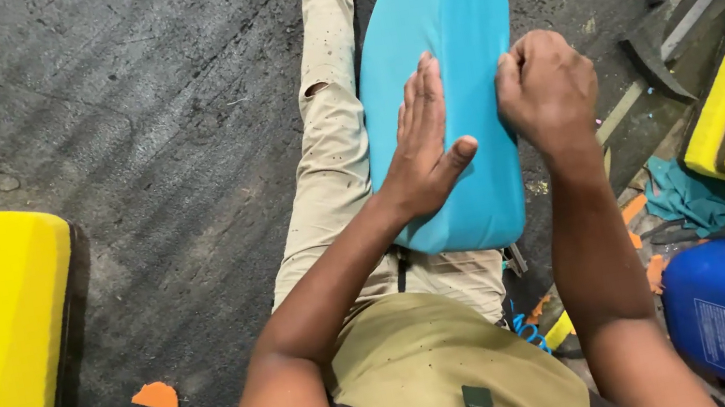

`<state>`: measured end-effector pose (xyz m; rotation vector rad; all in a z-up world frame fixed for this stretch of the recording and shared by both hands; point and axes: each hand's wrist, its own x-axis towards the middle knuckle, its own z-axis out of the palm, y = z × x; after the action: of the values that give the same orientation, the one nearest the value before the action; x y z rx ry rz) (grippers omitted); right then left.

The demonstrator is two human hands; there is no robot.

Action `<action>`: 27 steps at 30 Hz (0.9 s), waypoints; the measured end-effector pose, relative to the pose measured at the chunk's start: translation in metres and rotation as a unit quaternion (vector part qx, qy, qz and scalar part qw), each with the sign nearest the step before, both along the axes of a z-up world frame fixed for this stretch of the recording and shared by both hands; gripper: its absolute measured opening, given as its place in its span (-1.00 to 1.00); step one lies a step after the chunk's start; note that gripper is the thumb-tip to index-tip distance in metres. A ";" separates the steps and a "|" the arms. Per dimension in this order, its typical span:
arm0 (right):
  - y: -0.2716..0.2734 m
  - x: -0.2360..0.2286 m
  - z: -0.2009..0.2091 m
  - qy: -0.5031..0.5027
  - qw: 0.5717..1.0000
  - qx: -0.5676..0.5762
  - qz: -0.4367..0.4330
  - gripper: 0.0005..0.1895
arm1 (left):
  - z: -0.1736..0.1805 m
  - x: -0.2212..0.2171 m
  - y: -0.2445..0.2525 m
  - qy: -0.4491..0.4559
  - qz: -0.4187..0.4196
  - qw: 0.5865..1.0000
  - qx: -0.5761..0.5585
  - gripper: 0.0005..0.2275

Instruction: The recorder is upholstering a chair seat by stretching blue fabric over a wooden base with foam and securing it with a pneumatic staple gun.

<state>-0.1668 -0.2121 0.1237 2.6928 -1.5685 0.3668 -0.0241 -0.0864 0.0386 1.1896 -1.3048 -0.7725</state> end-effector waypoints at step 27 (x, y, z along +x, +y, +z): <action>0.013 0.047 -0.103 -0.734 0.506 0.453 0.009 -0.81 | -0.033 0.085 -0.038 0.158 -0.015 0.987 -0.008 -0.11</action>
<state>-0.1196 -0.1991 0.0211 2.6255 -2.2213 3.4273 0.0607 -0.1240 0.0051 0.9893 -1.0667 -0.9294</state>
